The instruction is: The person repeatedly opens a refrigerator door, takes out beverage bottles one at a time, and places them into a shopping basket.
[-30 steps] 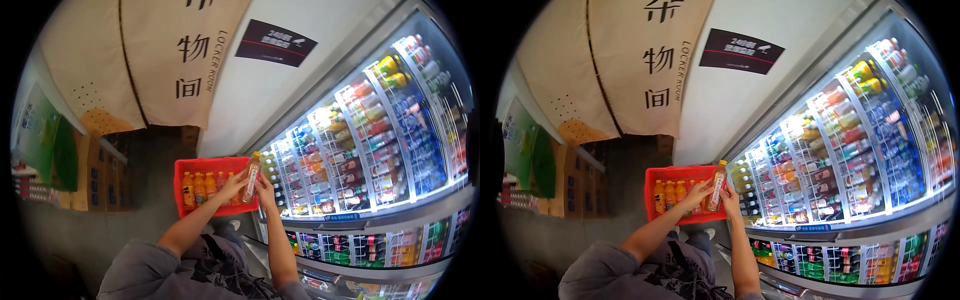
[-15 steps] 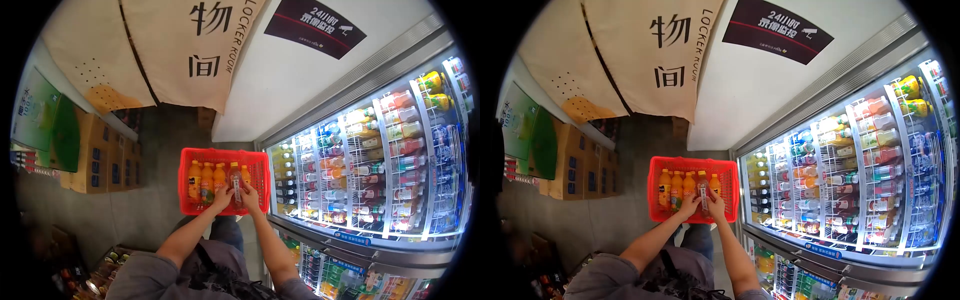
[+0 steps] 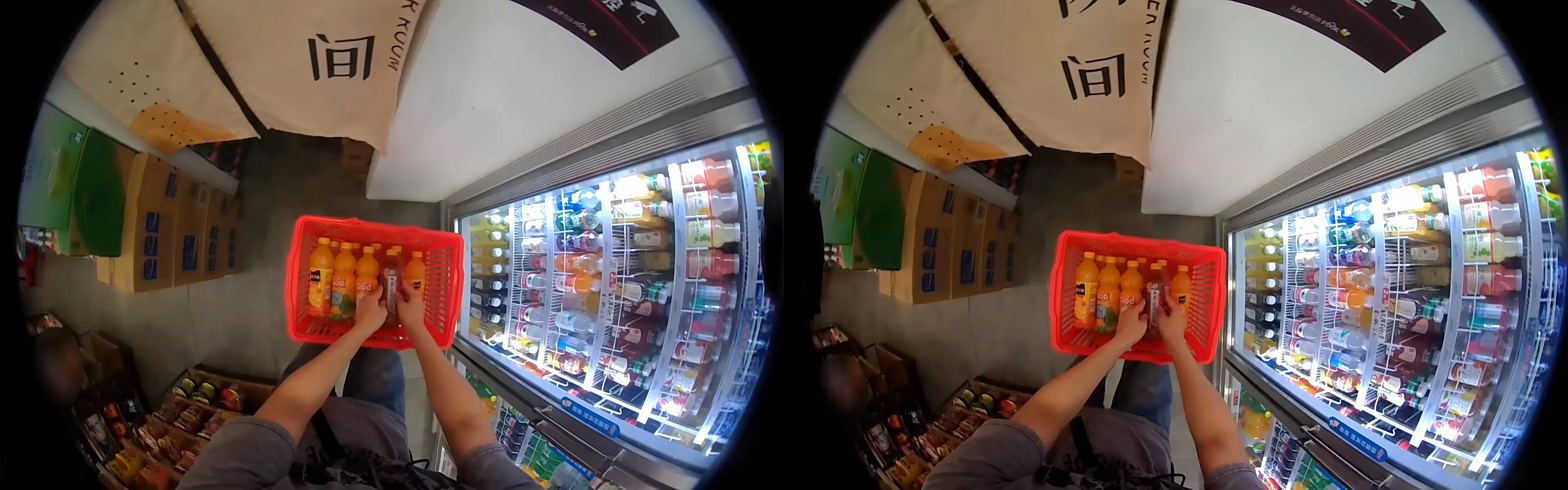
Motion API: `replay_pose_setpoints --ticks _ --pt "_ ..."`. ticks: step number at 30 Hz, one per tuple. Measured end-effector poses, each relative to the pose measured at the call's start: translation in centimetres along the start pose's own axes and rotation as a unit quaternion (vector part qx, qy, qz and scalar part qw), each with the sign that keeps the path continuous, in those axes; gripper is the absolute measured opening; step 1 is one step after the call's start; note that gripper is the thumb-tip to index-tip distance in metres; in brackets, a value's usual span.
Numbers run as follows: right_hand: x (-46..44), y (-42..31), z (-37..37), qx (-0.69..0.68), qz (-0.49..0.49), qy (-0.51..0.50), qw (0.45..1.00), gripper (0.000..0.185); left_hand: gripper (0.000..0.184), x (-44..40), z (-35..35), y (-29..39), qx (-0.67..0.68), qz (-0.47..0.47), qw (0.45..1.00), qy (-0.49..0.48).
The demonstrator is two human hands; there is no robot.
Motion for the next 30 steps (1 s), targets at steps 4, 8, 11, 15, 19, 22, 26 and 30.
replay_pose_setpoints --ticks 4,8,11,15,19,22,26,30 --pt "-0.5 0.8 -0.8 0.005 0.019 -0.005 1.0 0.054 0.039 1.4 0.7 1.1 -0.011 0.013 1.0 0.02" --pt "0.6 0.5 -0.1 -0.002 -0.037 -0.043 0.998 0.052 0.041 2.9 2.1 3.5 0.106 0.06 0.991 -0.051" --pt "2.7 -2.3 1.8 -0.067 -0.014 0.007 0.998 0.048 0.028 2.9 2.9 3.8 0.083 -0.01 0.997 0.0" --pt "6.1 -7.0 4.7 -0.189 -0.108 0.067 0.974 0.042 0.027 2.3 3.8 5.7 0.126 -0.079 0.989 -0.007" --pt "8.7 -10.5 8.0 -0.357 -0.063 0.118 0.924 0.043 0.026 2.5 4.1 10.1 0.213 -0.123 0.967 -0.059" --pt "11.0 -13.0 11.8 -0.378 -0.008 0.166 0.911 0.044 0.027 4.0 4.6 14.8 0.27 -0.177 0.94 -0.108" --pt "15.5 -14.8 17.2 -0.391 0.004 0.219 0.894 0.045 0.025 7.5 3.7 20.3 0.312 -0.186 0.913 -0.183" --pt "21.8 -15.0 22.2 -0.406 0.028 0.303 0.862 0.043 0.027 11.4 -0.2 23.6 0.328 -0.197 0.885 -0.266"
Point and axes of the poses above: each hand's wrist, its own x-axis away from the middle knuckle, its own z-axis out of the back of the hand, y = z × x, the point moved 4 cm from there along -x, towards the middle knuckle, and after that the axes turned 6 degrees about x, right-handed, at the moved point
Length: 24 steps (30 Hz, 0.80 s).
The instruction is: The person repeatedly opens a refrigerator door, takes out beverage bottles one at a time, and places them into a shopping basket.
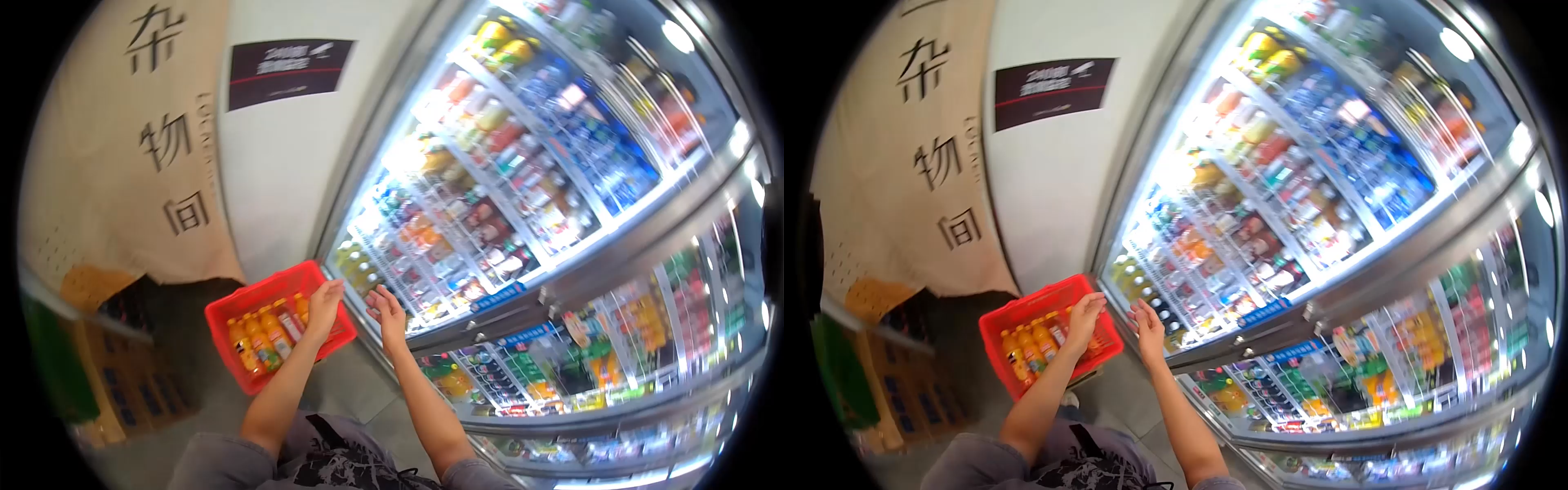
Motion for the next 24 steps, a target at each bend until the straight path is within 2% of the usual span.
replay_pose_setpoints --ticks 5,12,15,18,21,24 --pt "6.0 -5.1 9.2 -0.024 0.077 0.109 0.991 0.042 0.03 5.0 -10.8 2.3 0.003 0.042 0.99 -0.131" --pt "18.7 -9.2 19.8 -0.055 0.139 0.239 0.959 0.041 0.029 15.0 -22.2 1.1 0.01 0.094 0.952 -0.29" --pt "23.0 -9.0 22.3 -0.072 0.161 0.264 0.948 0.041 0.028 19.4 -24.7 1.0 0.005 0.1 0.937 -0.335" --pt "26.9 -8.7 23.9 -0.073 0.177 0.281 0.94 0.041 0.028 23.1 -25.9 0.7 0.009 0.122 0.933 -0.337" --pt "29.1 -7.3 24.9 -0.08 0.179 0.305 0.932 0.04 0.031 25.4 -26.3 -1.6 0.016 0.128 0.926 -0.356" --pt "30.6 -8.4 24.7 -0.065 0.186 0.308 0.931 0.04 0.031 26.6 -26.9 -1.1 0.01 0.149 0.916 -0.373"
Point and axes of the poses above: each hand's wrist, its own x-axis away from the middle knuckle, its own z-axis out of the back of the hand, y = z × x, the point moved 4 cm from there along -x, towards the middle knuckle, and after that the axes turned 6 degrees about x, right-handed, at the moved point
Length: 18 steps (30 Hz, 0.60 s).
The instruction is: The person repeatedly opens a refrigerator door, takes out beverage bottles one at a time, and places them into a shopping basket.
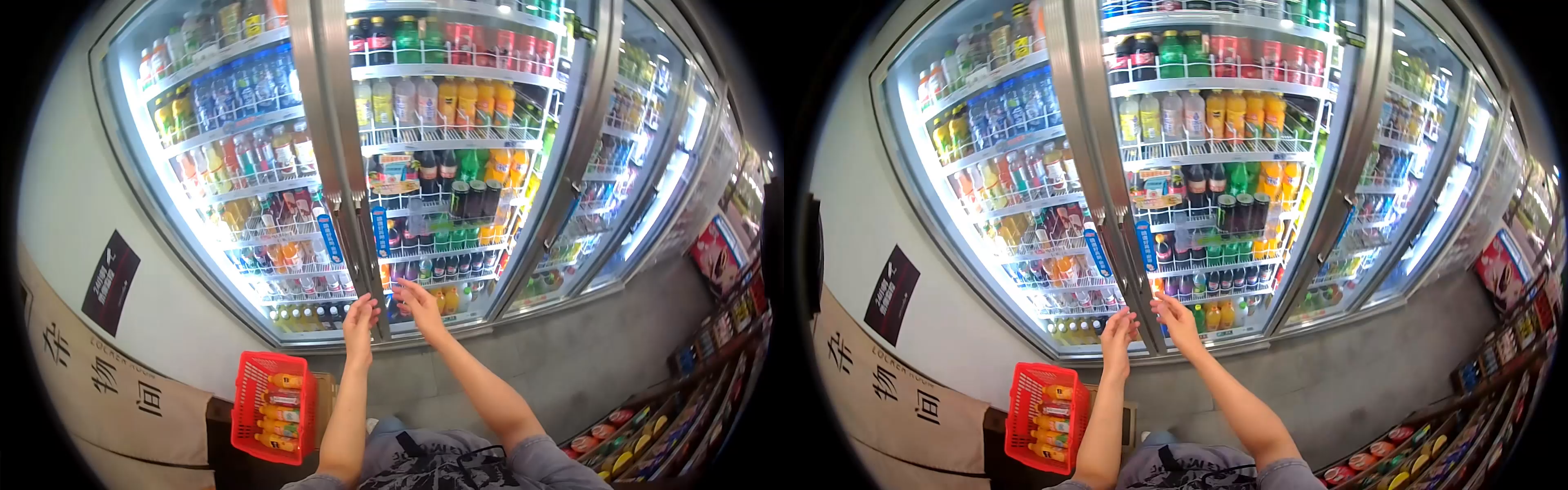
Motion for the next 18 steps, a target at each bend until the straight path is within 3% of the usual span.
replay_pose_setpoints --ticks 13,18 --pt "-8.5 -1.2 -3.4 -0.014 0.054 0.029 0.998 0.04 0.035 -6.8 1.5 4.8 -0.017 -0.014 1.0 -0.018" --pt "-17.7 -1.5 -5.1 0.056 0.154 0.141 0.976 0.043 0.034 -10.6 4.7 7.4 -0.031 -0.029 0.999 -0.007"
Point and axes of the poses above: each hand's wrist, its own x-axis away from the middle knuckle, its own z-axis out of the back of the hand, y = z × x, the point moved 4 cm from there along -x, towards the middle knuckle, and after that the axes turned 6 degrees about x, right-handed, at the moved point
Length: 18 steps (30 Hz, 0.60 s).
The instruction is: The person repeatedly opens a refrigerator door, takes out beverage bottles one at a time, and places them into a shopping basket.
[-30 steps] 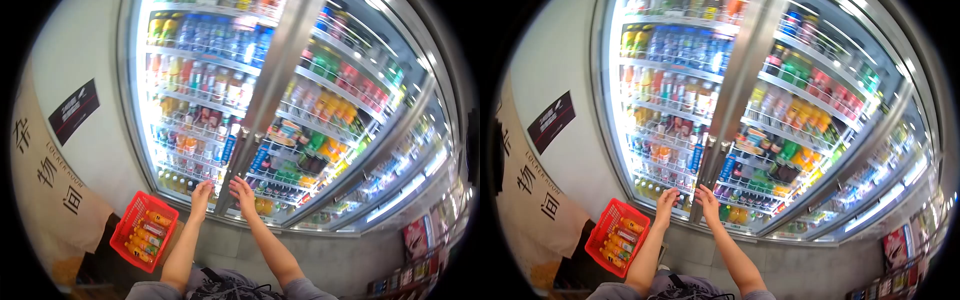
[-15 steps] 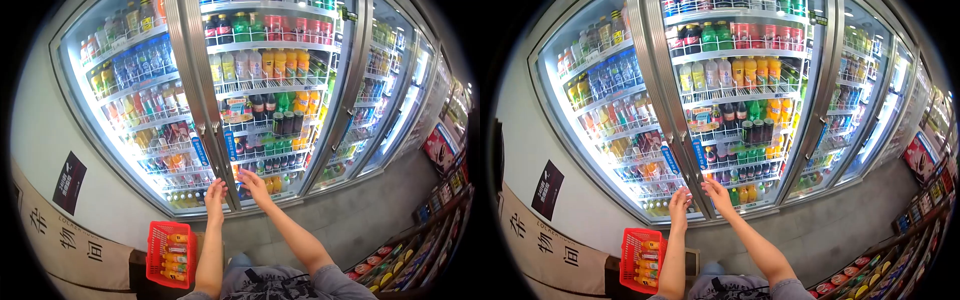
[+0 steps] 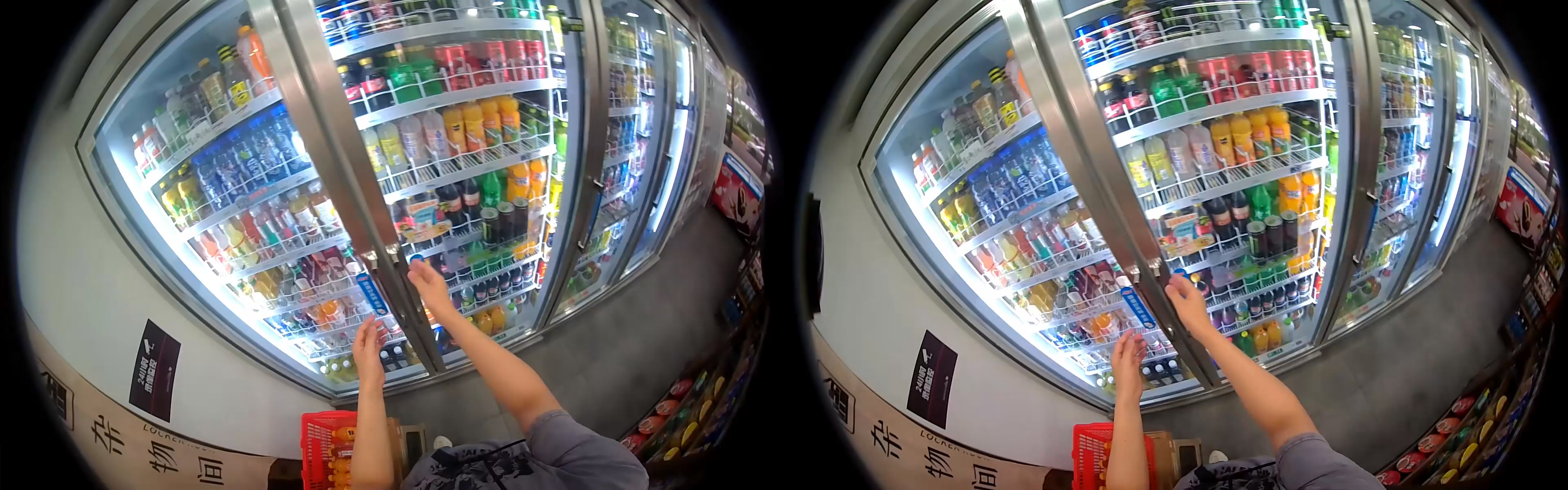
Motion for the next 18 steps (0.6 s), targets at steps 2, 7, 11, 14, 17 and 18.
replay_pose_setpoints --ticks 2,7,11,14,17,18 --pt "-1.1 -0.3 -1.7 0.012 -0.05 0.02 0.998 0.043 0.033 -1.4 1.3 1.4 0.0 -0.002 1.0 -0.005" --pt "-3.3 3.5 -4.9 0.119 -0.105 -0.019 0.987 0.059 0.031 -4.9 3.1 3.4 -0.008 -0.007 1.0 -0.016" --pt "-2.9 1.7 -6.4 0.227 -0.072 0.08 0.968 0.06 0.03 -6.1 4.9 2.8 -0.01 0.02 0.999 -0.033" --pt "-3.0 1.8 -6.3 0.248 -0.051 0.082 0.964 0.057 0.03 -7.1 5.0 0.9 -0.004 0.041 0.997 -0.058" --pt "-2.9 1.8 -6.3 0.306 -0.032 0.058 0.95 0.059 0.031 -6.6 3.4 -0.1 0.002 0.067 0.994 -0.088" --pt "-2.9 1.7 -6.5 0.313 -0.034 0.065 0.947 0.059 0.031 -6.0 2.6 0.1 0.0 0.071 0.992 -0.1"
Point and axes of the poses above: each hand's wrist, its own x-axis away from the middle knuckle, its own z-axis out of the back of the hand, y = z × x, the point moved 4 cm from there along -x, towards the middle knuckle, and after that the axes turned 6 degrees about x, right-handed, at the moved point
